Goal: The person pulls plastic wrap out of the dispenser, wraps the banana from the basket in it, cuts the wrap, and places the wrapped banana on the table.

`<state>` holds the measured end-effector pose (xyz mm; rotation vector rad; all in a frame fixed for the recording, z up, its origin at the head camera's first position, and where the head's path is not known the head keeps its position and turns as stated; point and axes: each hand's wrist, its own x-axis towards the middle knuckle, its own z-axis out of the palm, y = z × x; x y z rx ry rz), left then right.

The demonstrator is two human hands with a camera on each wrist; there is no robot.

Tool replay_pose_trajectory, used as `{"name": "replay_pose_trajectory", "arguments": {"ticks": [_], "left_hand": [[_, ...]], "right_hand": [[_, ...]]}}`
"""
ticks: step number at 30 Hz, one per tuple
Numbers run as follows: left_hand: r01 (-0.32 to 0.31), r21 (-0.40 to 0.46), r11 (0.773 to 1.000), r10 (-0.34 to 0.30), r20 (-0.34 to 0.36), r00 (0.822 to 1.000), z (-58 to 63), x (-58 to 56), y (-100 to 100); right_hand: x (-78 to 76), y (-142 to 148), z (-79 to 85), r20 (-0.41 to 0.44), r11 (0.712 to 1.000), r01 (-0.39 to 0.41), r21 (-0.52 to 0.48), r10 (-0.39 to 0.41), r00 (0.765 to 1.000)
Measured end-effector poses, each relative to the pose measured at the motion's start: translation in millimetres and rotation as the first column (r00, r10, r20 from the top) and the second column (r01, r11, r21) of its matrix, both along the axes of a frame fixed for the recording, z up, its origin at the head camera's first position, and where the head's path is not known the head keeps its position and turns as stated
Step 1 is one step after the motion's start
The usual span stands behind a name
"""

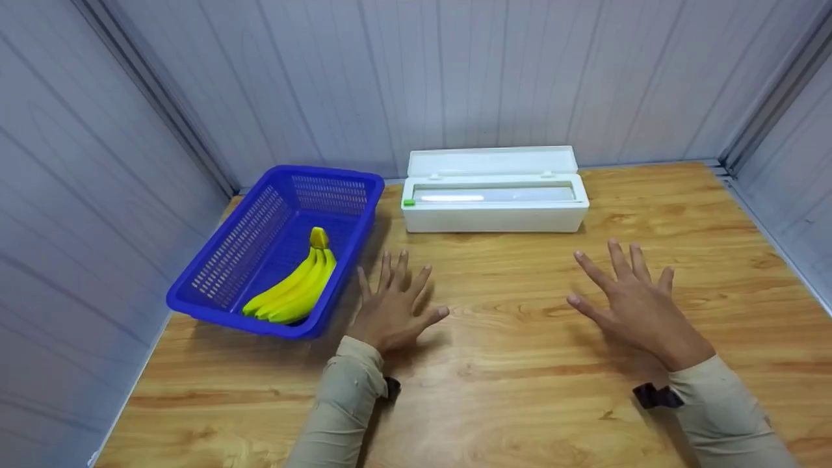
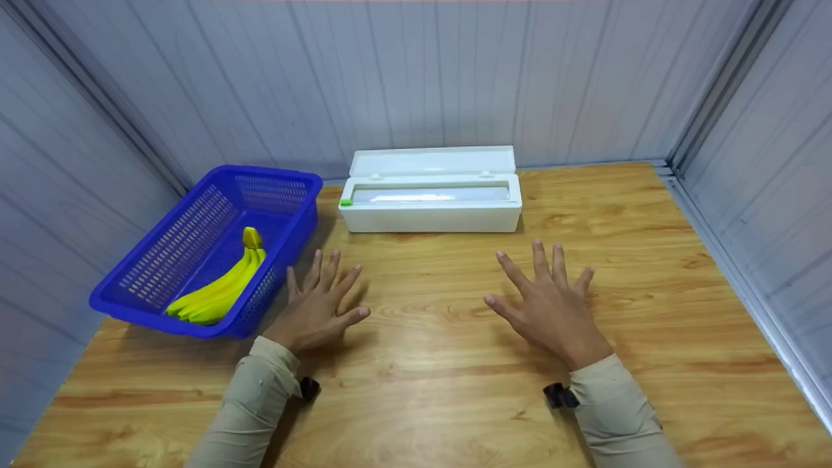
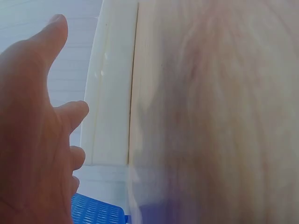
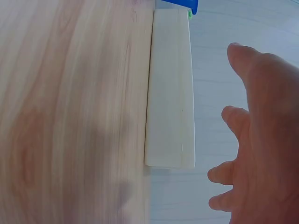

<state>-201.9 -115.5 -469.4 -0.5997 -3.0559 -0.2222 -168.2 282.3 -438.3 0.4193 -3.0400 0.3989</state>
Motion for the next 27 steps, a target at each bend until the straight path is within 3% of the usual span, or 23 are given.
{"name": "replay_pose_trajectory", "arguments": {"ticks": [27], "left_hand": [[0.037,-0.004,0.999,-0.037,-0.038,0.999,0.7,7.2,10.9]], "right_hand": [[4.0,-7.7,-5.9,-0.015,0.999,-0.039,0.020,0.040,0.999]]}}
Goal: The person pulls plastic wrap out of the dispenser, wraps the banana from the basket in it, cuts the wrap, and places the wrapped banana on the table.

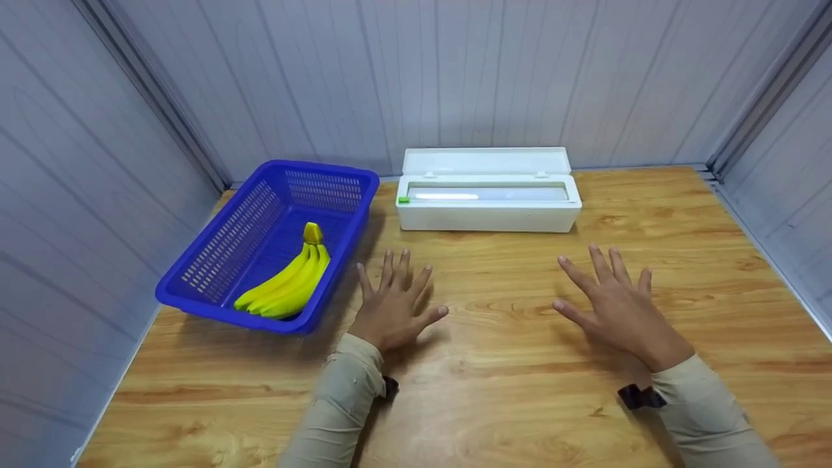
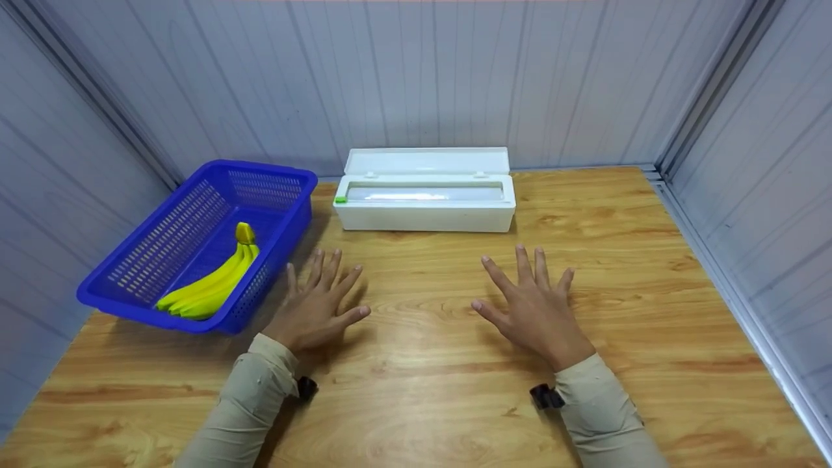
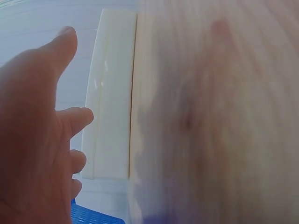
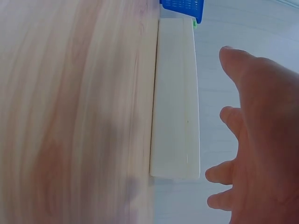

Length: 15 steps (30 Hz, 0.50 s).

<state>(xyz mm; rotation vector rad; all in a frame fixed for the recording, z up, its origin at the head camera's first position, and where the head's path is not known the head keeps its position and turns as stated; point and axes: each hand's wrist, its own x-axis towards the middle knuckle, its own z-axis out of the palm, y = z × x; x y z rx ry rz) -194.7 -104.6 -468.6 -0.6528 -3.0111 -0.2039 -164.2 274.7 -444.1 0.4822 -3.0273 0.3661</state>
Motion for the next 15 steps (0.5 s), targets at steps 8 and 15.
{"name": "replay_pose_trajectory", "arguments": {"ticks": [8,15], "left_hand": [[0.048,0.000,0.999,-0.048,0.002,0.999,-2.5,-2.9,9.6],[0.086,-0.030,0.996,-0.085,0.005,0.996,-1.0,-6.6,13.4]], "right_hand": [[-2.5,-3.9,-0.9,-0.005,1.000,-0.007,0.026,0.007,1.000],[-9.1,-10.1,-1.1,0.011,1.000,-0.027,0.011,0.027,1.000]]}}
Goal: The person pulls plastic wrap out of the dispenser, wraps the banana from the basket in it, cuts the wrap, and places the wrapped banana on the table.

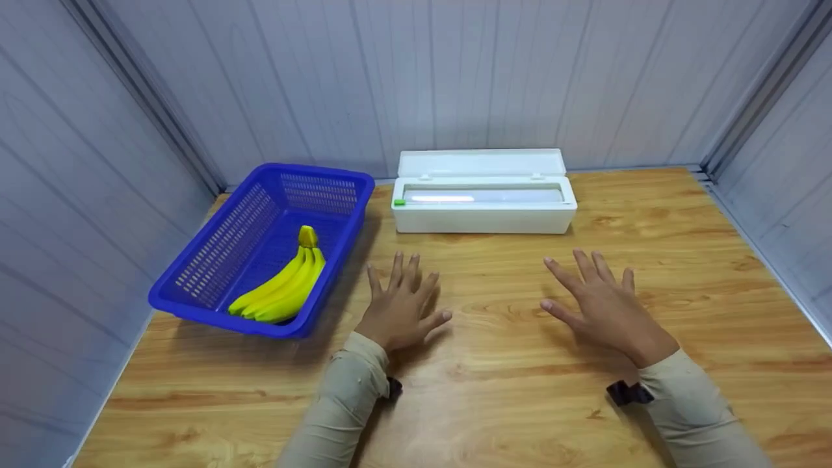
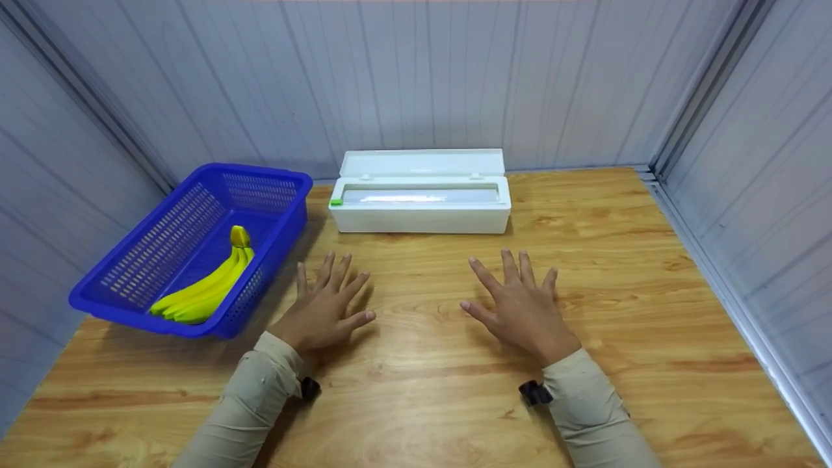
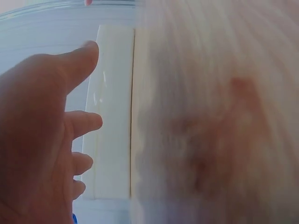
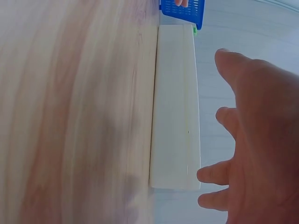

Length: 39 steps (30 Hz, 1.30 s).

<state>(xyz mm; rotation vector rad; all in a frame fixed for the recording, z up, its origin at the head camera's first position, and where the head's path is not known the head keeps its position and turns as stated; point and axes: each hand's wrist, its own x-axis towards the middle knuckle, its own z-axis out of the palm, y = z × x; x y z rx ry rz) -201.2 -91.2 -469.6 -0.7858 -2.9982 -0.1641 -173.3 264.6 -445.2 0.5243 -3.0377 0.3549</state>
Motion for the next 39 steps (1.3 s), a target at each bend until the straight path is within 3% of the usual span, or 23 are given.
{"name": "replay_pose_trajectory", "arguments": {"ticks": [7,14,18,29,39], "left_hand": [[0.064,0.031,0.998,-0.065,0.043,0.997,3.1,-1.5,9.8],[0.059,0.073,0.996,-0.062,0.039,0.997,8.9,-3.1,20.7],[0.048,0.054,0.997,-0.049,0.021,0.999,11.1,-5.6,24.8],[0.047,0.043,0.998,-0.048,0.039,0.998,20.6,-16.7,20.7],[0.115,0.130,0.985,-0.107,-0.069,0.992,20.6,-29.5,25.0]], "right_hand": [[-5.1,-4.9,-0.1,-0.049,1.000,-0.013,0.018,0.014,0.999],[-11.6,-9.7,-0.6,-0.069,0.999,-0.034,0.005,0.034,0.997],[-14.1,-10.7,0.7,-0.079,0.999,-0.038,-0.001,0.037,0.996],[-23.8,-15.3,4.1,-0.082,0.999,-0.035,-0.039,0.032,0.996],[-31.3,-16.4,6.0,-0.086,0.986,-0.011,-0.168,-0.004,0.996]]}}
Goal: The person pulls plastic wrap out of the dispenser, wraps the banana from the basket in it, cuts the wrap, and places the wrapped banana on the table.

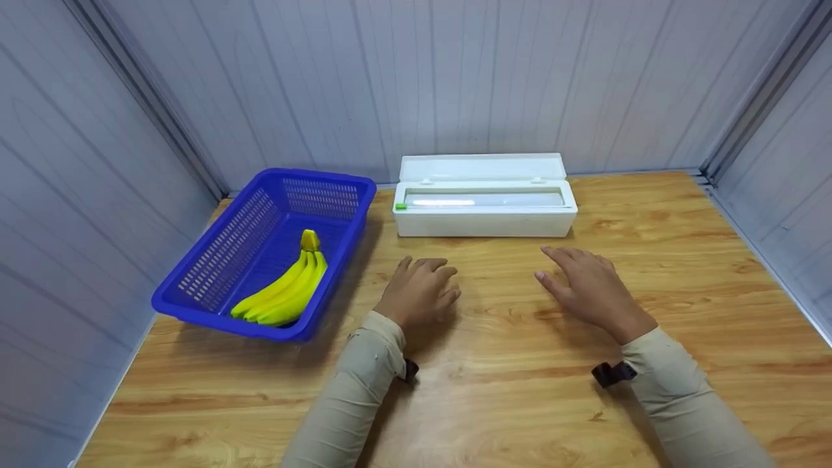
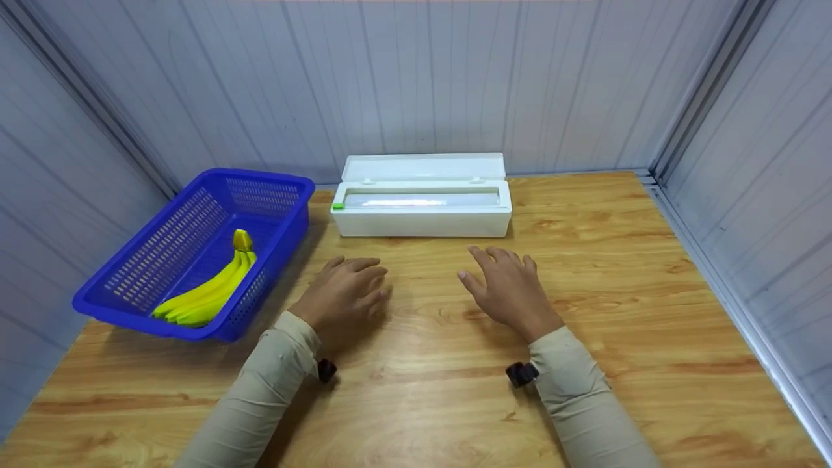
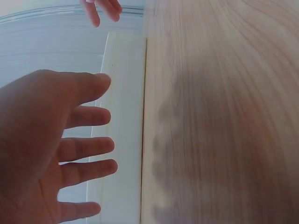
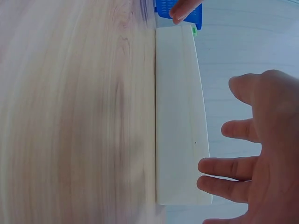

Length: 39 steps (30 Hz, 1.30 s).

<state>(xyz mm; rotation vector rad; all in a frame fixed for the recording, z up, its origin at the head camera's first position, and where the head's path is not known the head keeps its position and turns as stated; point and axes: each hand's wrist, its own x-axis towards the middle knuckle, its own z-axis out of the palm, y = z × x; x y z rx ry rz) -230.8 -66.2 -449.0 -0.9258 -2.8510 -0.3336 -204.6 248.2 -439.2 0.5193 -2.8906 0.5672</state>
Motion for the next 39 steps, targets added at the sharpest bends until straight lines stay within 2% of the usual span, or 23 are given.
{"name": "replay_pose_trajectory", "arguments": {"ticks": [5,10,16,20,23,26,31,36,39], "left_hand": [[-0.004,-0.013,1.000,0.004,-0.018,1.000,2.5,-4.0,-1.0],[-0.047,-0.039,0.998,0.046,-0.032,0.998,8.5,-10.4,-0.1],[-0.044,0.008,0.999,0.044,-0.040,0.998,13.8,-17.3,11.5],[-0.017,0.063,0.998,0.025,-0.124,0.992,11.7,-22.3,10.3],[-0.003,0.125,0.992,0.031,-0.220,0.975,11.0,-27.1,5.3],[-0.015,0.191,0.981,0.067,-0.269,0.961,12.3,-30.4,0.4],[-0.079,0.279,0.957,0.155,-0.262,0.952,15.9,-31.4,-5.0],[-0.152,0.300,0.942,0.234,-0.259,0.937,22.5,-34.4,-7.3],[-0.191,0.315,0.930,0.271,-0.235,0.934,22.6,-35.8,-6.5]], "right_hand": [[-4.2,-0.5,1.8,0.026,0.999,0.044,-0.020,-0.044,0.999],[-8.9,-0.2,6.2,0.002,0.997,0.044,-0.055,-0.044,0.999],[-12.1,3.6,12.8,-0.025,0.996,0.057,-0.065,-0.058,0.998],[-14.4,0.6,10.3,-0.009,0.996,0.068,-0.055,-0.069,0.998],[-16.0,-3.5,7.3,-0.012,0.996,0.078,-0.049,-0.079,0.997],[-18.5,-6.1,5.5,-0.041,0.995,0.088,-0.053,-0.090,0.995],[-24.1,-8.0,7.0,-0.103,0.995,0.081,-0.050,-0.086,0.991],[-30.5,-9.8,10.3,-0.140,0.994,0.073,-0.078,-0.083,0.987],[-32.4,-10.0,9.0,-0.139,0.993,0.072,-0.088,-0.084,0.987]]}}
